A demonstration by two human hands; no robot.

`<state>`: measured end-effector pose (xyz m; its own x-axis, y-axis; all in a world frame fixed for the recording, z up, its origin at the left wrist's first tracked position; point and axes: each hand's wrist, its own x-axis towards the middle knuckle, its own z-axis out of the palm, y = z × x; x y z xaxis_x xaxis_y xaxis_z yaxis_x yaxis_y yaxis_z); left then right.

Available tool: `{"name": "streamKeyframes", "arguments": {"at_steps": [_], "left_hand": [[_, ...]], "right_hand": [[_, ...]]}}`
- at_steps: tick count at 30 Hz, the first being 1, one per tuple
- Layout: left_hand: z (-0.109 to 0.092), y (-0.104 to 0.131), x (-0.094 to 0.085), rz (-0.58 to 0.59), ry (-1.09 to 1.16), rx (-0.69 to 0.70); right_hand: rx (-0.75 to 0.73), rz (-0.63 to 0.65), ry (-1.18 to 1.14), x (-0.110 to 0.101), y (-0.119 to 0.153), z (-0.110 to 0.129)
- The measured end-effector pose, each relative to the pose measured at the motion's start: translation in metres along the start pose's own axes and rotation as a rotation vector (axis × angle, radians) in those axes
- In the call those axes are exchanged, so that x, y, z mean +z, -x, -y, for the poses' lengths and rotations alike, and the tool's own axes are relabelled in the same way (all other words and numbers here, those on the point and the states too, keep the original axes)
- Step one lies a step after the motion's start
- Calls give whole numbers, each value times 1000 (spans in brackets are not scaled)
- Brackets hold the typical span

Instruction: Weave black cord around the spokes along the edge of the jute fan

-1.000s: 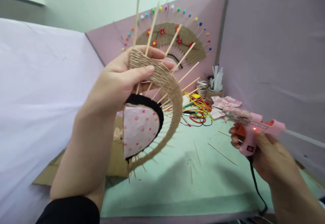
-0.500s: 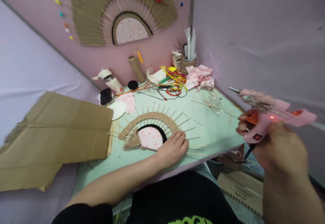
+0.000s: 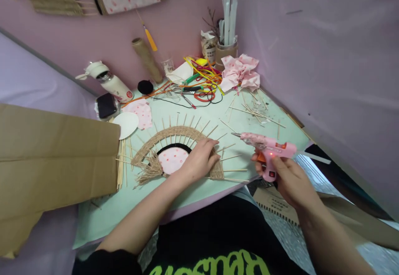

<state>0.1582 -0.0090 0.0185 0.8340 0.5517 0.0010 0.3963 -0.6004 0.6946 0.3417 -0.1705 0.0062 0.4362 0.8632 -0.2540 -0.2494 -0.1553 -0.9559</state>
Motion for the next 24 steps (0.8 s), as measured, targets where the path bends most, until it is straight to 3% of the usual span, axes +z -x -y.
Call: {"name": "streamKeyframes", "arguments": {"at_steps": [5, 11, 15, 24], "left_hand": [[-2, -11, 12, -42, -107, -68], [-18, -17, 20, -19, -217, -43], [-17, -24, 29, 11, -164, -25], [-3, -6, 19, -159, -96, -87]], "right_hand": [[73, 79, 182, -5, 6, -5], [85, -9, 214, -9, 5, -7], [99, -31, 180, -12, 5, -9], [92, 92, 281, 0, 0, -3]]}}
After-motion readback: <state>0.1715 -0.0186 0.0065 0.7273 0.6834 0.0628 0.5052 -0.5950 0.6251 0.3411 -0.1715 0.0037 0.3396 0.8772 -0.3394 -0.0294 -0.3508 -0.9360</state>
